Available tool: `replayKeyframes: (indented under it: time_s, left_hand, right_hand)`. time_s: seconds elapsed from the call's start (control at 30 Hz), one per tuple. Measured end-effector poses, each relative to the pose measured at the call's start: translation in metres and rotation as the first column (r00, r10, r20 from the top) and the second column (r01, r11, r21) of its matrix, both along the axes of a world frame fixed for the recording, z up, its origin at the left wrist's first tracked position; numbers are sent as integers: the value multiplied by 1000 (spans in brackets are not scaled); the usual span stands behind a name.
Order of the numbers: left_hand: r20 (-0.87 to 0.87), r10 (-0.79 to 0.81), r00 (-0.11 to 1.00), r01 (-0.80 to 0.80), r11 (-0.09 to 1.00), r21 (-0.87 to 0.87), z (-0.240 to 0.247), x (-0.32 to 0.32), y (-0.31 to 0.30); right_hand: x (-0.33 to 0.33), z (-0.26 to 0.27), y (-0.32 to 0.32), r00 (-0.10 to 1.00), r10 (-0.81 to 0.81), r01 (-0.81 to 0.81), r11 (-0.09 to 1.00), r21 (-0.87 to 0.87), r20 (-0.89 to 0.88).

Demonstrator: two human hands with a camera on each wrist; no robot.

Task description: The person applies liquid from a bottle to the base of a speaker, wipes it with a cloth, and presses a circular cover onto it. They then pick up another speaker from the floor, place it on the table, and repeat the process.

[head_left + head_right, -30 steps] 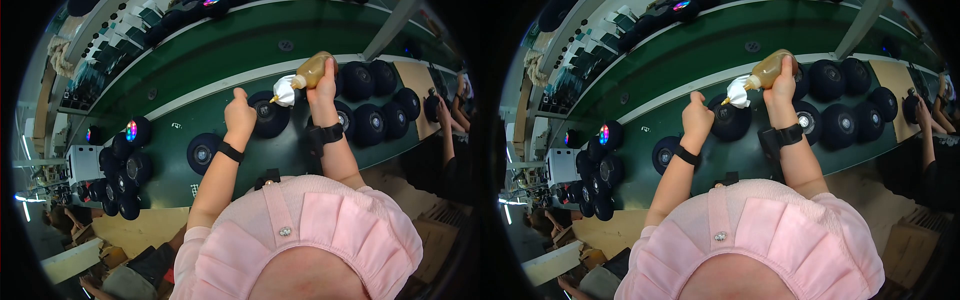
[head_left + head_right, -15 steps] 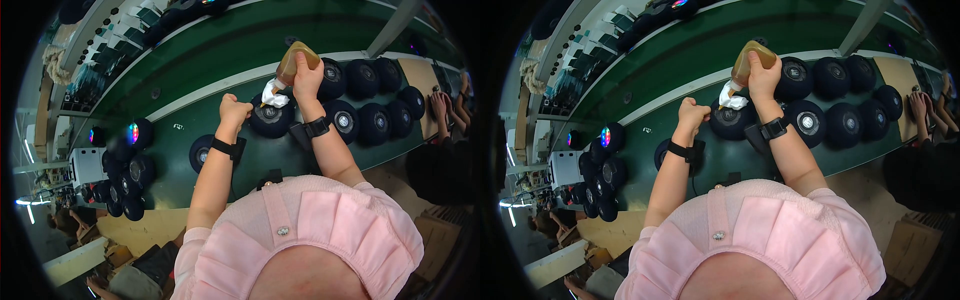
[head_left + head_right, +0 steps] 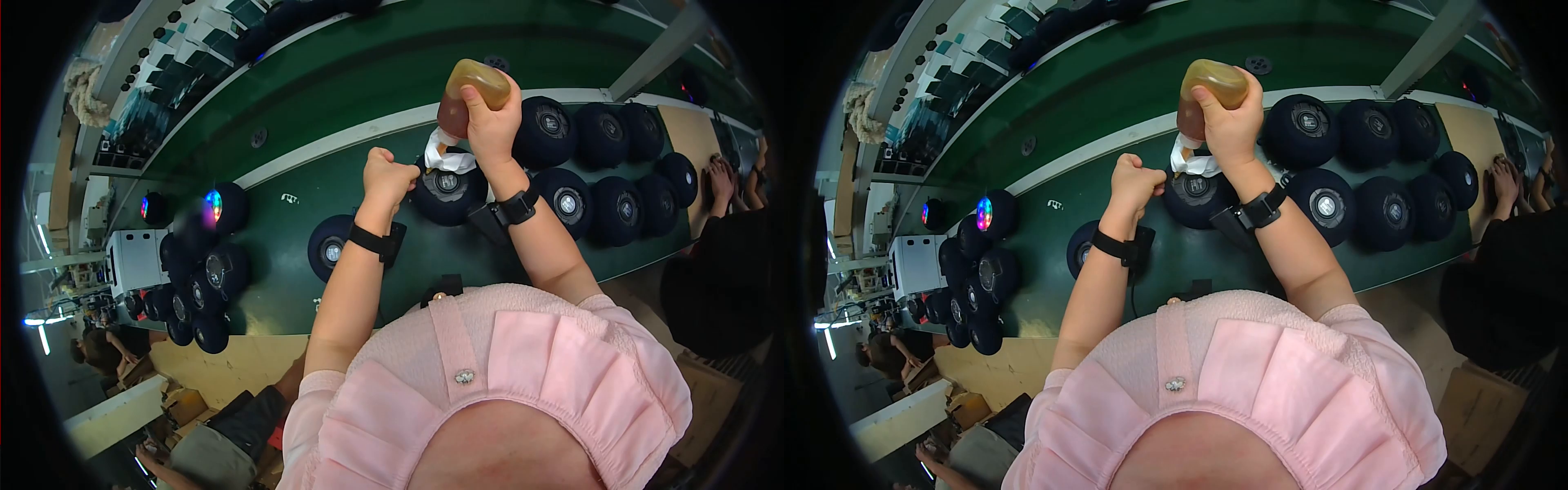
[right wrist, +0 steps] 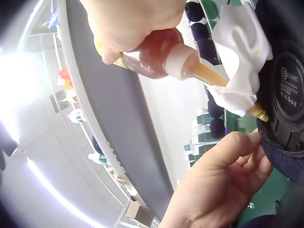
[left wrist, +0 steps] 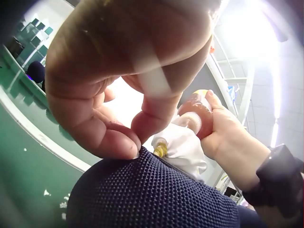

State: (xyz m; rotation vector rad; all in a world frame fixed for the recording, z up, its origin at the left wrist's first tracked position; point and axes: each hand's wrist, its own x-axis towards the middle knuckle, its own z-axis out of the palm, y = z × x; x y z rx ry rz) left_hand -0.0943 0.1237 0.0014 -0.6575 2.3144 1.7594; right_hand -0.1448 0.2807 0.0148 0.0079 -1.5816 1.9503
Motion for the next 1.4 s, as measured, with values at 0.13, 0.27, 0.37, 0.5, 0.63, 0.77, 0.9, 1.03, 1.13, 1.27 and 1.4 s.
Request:
replayKeyframes:
  time_s: [0.13,0.27,0.37,0.5,0.63,0.77,0.9,1.03,1.13,1.27,1.4]
  left_hand:
    - [10,-8,1000,8,1000,1,6,1,1]
    - [5,-3,1000,3,1000,-23,1,0,1]
    - [-23,-24,999,24,999,-27,2,1,1]
    - [-21,-39,999,39,999,-7,3,0,1]
    - [-12,-19,1000,19,1000,24,-2,3,2]
    - [33,-21,999,19,998,66,3,9,8]
    - [78,37,996,-47,991,124,-1,28,11]
    - [257,64,964,-131,959,250,2,57,13]
    - [-20,-34,999,32,992,-122,-4,65,10]
    - [-455,-394,799,93,828,-553,9,44,22]
    - [-332,-690,643,257,602,-756,9,16,30]
  right_hand:
    - [0,3,-2,999,30,-30,1000,-1,-33]
    - [3,5,-3,994,55,-48,997,68,-94]
    - [16,11,-6,968,121,-70,971,228,-219]
    - [23,16,-3,969,48,37,941,336,-243]
    - [11,21,17,996,-70,63,991,-118,-62]
    - [1,15,56,987,54,55,774,-631,152]
    - [3,10,88,934,257,99,480,-872,248]
    - [11,9,105,912,368,46,343,-938,180]
    - [19,14,107,893,431,4,286,-958,132]
    - [23,19,101,884,455,-71,363,-929,110]
    - [29,26,89,895,409,6,385,-923,176]
